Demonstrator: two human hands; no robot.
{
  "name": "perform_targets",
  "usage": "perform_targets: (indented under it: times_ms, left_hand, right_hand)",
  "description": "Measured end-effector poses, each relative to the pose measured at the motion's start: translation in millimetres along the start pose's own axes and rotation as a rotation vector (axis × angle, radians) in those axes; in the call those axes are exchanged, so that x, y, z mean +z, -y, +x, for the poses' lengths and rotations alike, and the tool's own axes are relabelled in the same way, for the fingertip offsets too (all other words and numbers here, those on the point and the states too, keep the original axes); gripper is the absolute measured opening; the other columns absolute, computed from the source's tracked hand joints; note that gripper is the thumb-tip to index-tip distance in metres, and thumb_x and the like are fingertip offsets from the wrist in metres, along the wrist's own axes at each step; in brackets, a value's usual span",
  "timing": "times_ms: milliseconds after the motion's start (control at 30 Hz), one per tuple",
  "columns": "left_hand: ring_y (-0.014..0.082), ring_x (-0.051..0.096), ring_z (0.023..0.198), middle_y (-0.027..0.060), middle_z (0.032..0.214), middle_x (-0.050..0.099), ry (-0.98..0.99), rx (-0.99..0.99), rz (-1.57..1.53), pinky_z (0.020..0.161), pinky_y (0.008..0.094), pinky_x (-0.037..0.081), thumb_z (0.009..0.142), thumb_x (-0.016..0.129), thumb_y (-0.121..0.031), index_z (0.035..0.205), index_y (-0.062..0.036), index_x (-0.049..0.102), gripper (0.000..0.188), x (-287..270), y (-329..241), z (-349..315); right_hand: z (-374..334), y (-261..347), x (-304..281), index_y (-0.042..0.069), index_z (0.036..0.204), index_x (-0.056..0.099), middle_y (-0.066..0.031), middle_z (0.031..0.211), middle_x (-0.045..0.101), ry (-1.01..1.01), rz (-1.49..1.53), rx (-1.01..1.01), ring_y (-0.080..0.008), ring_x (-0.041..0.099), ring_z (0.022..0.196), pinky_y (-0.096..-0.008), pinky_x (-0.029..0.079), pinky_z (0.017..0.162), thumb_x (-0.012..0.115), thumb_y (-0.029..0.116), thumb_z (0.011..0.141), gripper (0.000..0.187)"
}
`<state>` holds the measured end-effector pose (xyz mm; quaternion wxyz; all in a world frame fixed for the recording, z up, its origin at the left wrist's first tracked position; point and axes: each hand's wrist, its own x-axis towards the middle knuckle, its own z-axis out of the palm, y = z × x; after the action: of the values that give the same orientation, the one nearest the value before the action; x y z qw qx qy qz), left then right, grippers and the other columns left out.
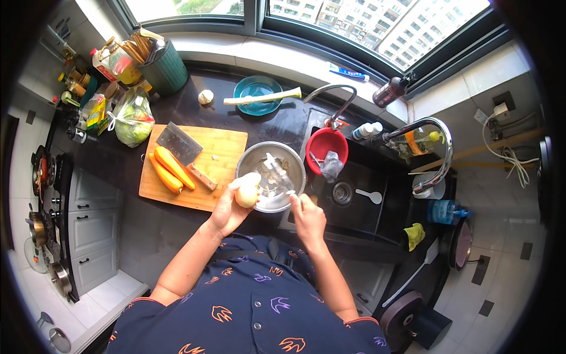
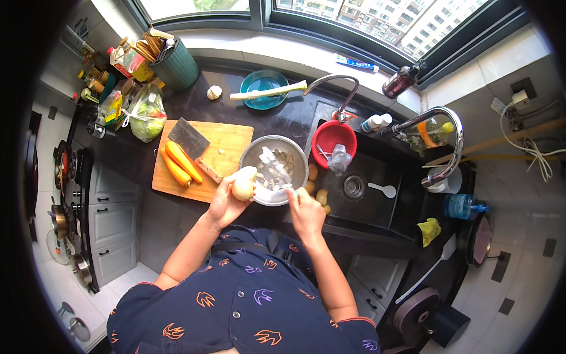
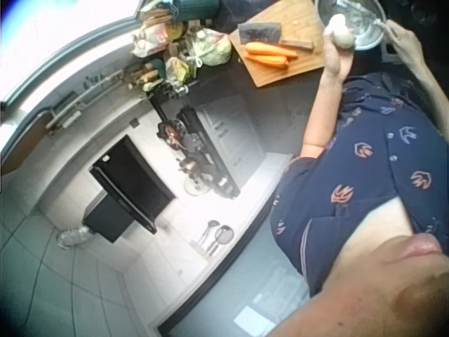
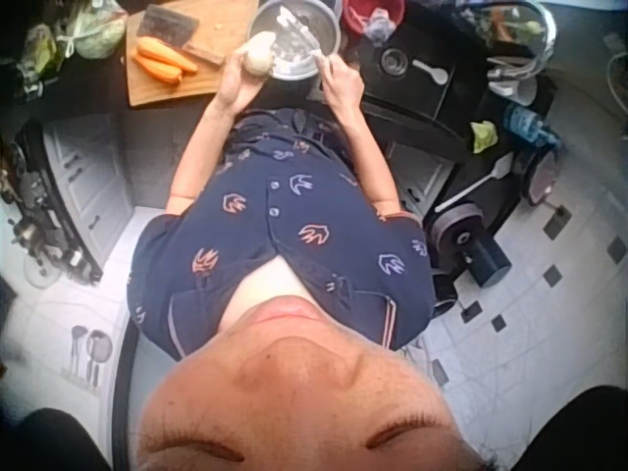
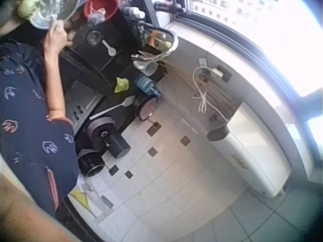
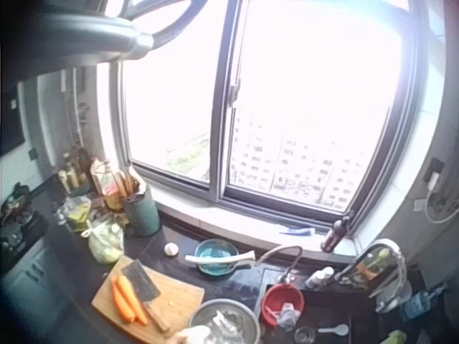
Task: The person peels two potatoes using a vegetable peeler over a metal bowl. The person holds the potato in the left hand and uses the peeler in the right hand to remove the skin, letting the peels fall into the bowl. The peeled potatoes are placed on a wooden cutting board.
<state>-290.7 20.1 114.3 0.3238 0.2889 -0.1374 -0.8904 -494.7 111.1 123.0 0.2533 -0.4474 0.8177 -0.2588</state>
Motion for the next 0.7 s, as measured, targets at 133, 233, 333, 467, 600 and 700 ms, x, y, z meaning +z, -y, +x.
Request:
perform_targets:
  times_ms: [133, 233, 333, 467, 600, 700]
  left_hand:
    - [0.0203, 0.061, 0.108, 0.0069, 0.126, 0.061, 0.131, -0.054, -0.31, 0.092, 0.0355, 0.051, 0.099, 0.054, -0.046, 0.136, -0.0063, 0.05, 0.054, -4.1, 6.0, 5.9]
    - [0.0211, 0.057, 0.118, 0.0071, 0.133, 0.058, 0.027, 0.039, -0.191, 0.102, 0.0387, 0.047, 0.098, 0.055, -0.046, 0.139, -0.0067, 0.048, 0.057, 7.2, 9.7, 6.7]
    - [0.0213, 0.053, 0.124, 0.0069, 0.137, 0.056, 0.042, 0.079, -0.092, 0.108, 0.0403, 0.042, 0.099, 0.053, -0.045, 0.141, -0.007, 0.047, 0.057, 0.9, 12.7, 7.6]
    - [0.0176, 0.057, 0.113, 0.0063, 0.13, 0.059, -0.033, 0.048, -0.067, 0.096, 0.0358, 0.048, 0.102, 0.049, -0.041, 0.137, -0.0077, 0.05, 0.048, 3.0, 13.4, 0.5]
    - [0.0158, 0.06, 0.099, 0.0073, 0.118, 0.06, -0.031, 0.007, -0.022, 0.082, 0.0305, 0.051, 0.102, 0.049, -0.037, 0.135, -0.0065, 0.049, 0.045, 7.1, 7.0, -4.8]
    - [0.0155, 0.059, 0.097, 0.0084, 0.113, 0.061, -0.062, 0.0, -0.027, 0.08, 0.0297, 0.051, 0.102, 0.05, -0.036, 0.136, -0.0055, 0.049, 0.045, 17.2, 3.6, -6.6]
  right_hand:
    - [-14.1, 35.0, -0.7, 0.008, 0.08, 0.058, -0.0153, 0.064, 0.059, 0.012, -0.005, -0.288, -0.0354, 0.063, 0.062, -0.043, 0.045, 0.054, 0.063, 0.042, 0.093, 0.037]
    - [-18.6, 45.1, 7.3, 0.008, 0.078, 0.057, -0.0146, 0.065, 0.059, 0.008, 0.024, -0.361, -0.0338, 0.062, 0.061, -0.0422, 0.045, 0.053, 0.068, 0.041, 0.09, 0.037]
    - [-19.5, 45.0, 9.3, 0.008, 0.079, 0.057, -0.0141, 0.065, 0.059, -0.01, -0.031, -0.376, -0.0332, 0.062, 0.061, -0.0417, 0.045, 0.052, 0.07, 0.041, 0.089, 0.037]
    - [-9.4, 28.8, 19.6, 0.009, 0.081, 0.057, -0.0153, 0.066, 0.06, -0.095, -0.034, -0.436, -0.0352, 0.063, 0.063, -0.0434, 0.045, 0.052, 0.067, 0.042, 0.091, 0.036]
    - [15.7, -2.1, 25.3, 0.012, 0.079, 0.059, -0.0139, 0.063, 0.064, -0.053, -0.287, -0.124, -0.0369, 0.066, 0.061, -0.0473, 0.047, 0.05, 0.059, 0.055, 0.092, 0.045]
    - [15.1, -20.3, 18.0, 0.01, 0.079, 0.059, -0.0172, 0.065, 0.064, -0.072, -0.179, -0.01, -0.0408, 0.066, 0.067, -0.0496, 0.048, 0.055, 0.056, 0.051, 0.096, 0.045]
